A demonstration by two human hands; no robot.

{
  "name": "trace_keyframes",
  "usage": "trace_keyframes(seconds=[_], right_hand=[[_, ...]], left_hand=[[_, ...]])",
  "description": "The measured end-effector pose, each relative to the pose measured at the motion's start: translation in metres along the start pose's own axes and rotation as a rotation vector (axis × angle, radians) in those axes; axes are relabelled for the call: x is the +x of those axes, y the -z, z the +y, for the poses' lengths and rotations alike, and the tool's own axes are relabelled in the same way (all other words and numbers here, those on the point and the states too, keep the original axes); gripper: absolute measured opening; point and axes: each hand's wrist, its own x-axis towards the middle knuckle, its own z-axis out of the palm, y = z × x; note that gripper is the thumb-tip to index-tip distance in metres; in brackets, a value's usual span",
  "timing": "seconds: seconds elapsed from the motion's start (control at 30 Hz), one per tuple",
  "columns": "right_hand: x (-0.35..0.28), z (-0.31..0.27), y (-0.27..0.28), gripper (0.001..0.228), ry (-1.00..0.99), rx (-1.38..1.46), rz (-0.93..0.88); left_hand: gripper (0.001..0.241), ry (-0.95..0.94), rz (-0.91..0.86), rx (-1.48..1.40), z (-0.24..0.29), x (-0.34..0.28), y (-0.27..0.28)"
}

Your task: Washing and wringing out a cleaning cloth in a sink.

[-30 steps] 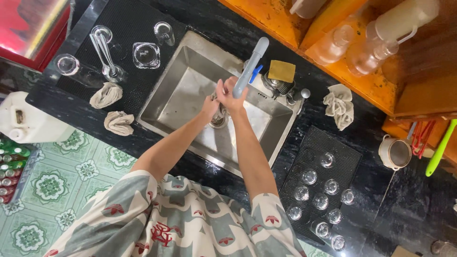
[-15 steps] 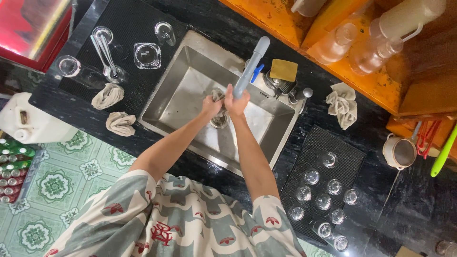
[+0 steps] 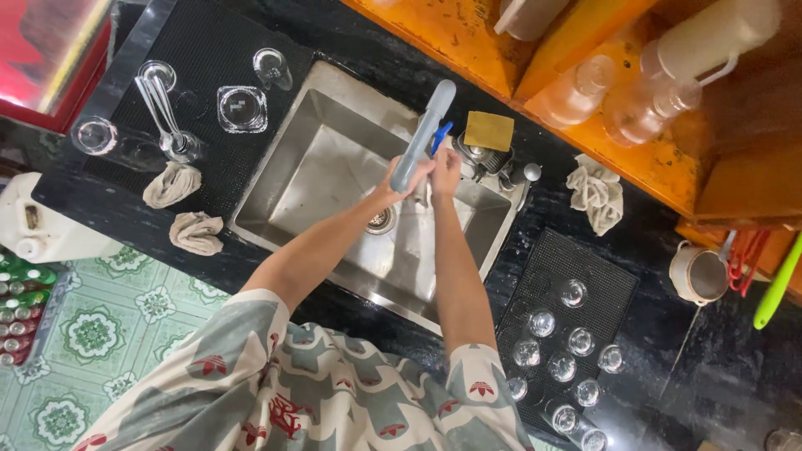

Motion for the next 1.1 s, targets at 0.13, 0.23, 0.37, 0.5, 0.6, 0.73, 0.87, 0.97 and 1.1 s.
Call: trace_keyframes(seconds=[0.13,0.23,0.37,0.5,0.6,0.73,0.87,0.97,1.1], right_hand=[[0.006,-0.021,0.003,0.053,0.057,-0.075,-0.224],[0.013,-0.024,-0.005,0.053,0.012,-0.088,-0.230],[0.006,-0.045,-0.018,0.060,0.158,-0.480,-0.049],[0.010,-0.054,-0.024,0.065,-0.155,-0.232,-0.043],[0.011,-0.052,-0.027,0.064,-0.116,-0.394,0.043],[-0.002,-0.057,-0.032,0.060,-0.208,-0.253,0.050],[-0.028,0.020,-0.006,0.047,0.121,-0.302,0.091],[-0.083,0.036,0.007,0.037,0.372,-0.297,-0.194],[-0.173,-0.067,-0.024,0.086,0.742,-0.446,-0.523]], left_hand=[[0.040,-0.065,-0.044,0.240,0.061,-0.011,0.009],[0.052,0.006,-0.023,0.434,0.062,-0.011,0.012],[0.040,-0.114,0.027,0.454,-0.006,0.001,0.023],[0.026,-0.382,0.138,0.623,-0.058,0.002,0.032],[0.027,-0.079,0.043,0.539,-0.054,-0.008,0.037],[0.033,-0.056,-0.046,0.597,-0.029,-0.019,0.053],[0.061,-0.021,-0.266,0.534,0.044,-0.040,0.079],[0.067,-0.074,-0.373,0.515,0.008,-0.044,0.095],[0.070,-0.226,-0.504,0.625,-0.022,-0.044,0.113]])
